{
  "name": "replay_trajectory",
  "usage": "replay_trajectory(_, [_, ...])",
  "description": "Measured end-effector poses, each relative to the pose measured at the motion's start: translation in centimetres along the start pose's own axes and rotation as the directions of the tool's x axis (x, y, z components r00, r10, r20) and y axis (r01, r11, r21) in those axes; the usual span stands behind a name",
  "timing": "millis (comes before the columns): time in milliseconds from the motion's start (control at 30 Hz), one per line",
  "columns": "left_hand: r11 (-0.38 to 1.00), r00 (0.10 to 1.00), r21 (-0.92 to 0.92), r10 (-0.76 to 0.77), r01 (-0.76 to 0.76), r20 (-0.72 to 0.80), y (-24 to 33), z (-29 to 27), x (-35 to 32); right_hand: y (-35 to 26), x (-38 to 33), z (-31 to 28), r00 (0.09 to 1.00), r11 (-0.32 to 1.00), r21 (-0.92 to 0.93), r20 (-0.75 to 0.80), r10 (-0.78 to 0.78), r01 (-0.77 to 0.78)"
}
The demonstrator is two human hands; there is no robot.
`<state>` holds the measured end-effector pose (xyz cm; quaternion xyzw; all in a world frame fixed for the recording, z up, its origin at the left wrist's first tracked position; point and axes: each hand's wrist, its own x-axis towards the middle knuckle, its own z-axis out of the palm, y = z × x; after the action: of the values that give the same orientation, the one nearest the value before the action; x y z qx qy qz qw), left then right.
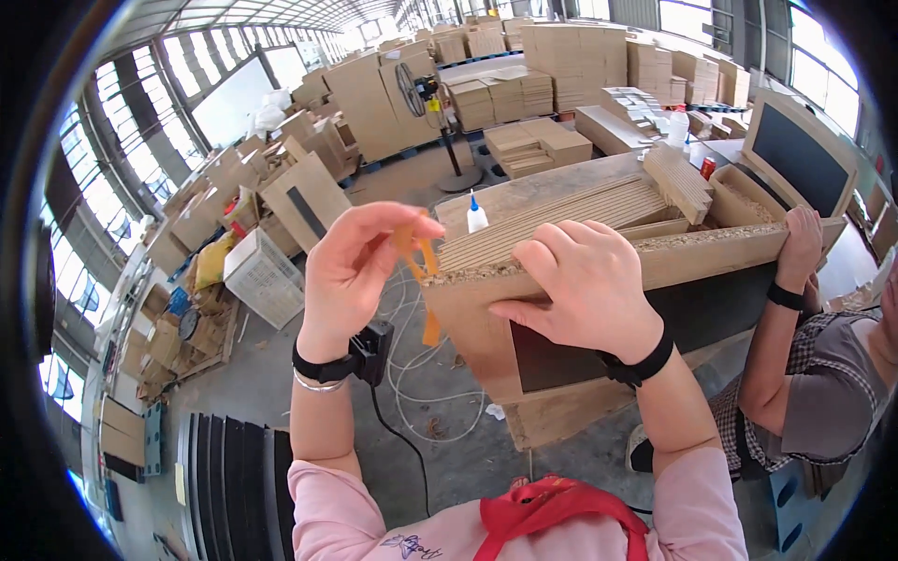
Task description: Assemble wooden furniture panels together in a manufacturing facility.
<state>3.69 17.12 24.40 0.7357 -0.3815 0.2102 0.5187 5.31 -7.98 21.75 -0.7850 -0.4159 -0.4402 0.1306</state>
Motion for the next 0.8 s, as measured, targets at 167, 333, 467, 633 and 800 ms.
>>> replay_trajectory(167, [0.980, 0.984, -0.117, 0.150, -0.161, -0.097, 1.1, 1.1, -2.7, -0.3, -0.1, 0.0, 1.000, 1.000, 0.029, -0.023, -0.009, 0.010])
replay_trajectory(333, [0.997, 0.991, -0.020, -0.073, 0.071, -0.111, 1.2, 4.1, -2.5, -0.2, -0.2, -0.1, 0.998, 0.999, 0.046, -0.061, -0.020, 0.023])
replay_trajectory(467, [0.947, 0.975, 0.231, -0.217, 0.223, -0.050, 1.8, 5.2, -2.1, -0.1, -0.5, -0.3, 1.000, 0.998, 0.060, -0.020, -0.017, 0.018])
replay_trajectory(633, [0.924, 0.962, 0.266, -0.264, 0.273, -0.069, 0.7, 5.6, -2.5, -0.3, -0.3, -0.7, 0.997, 0.993, 0.110, -0.061, -0.046, 0.052])
replay_trajectory(800, [0.959, 0.937, -0.119, -0.279, 0.259, -0.209, -1.2, 6.3, -5.0, 0.2, -0.5, -0.7, 0.991, 0.989, 0.066, -0.032, -0.128, 0.130])
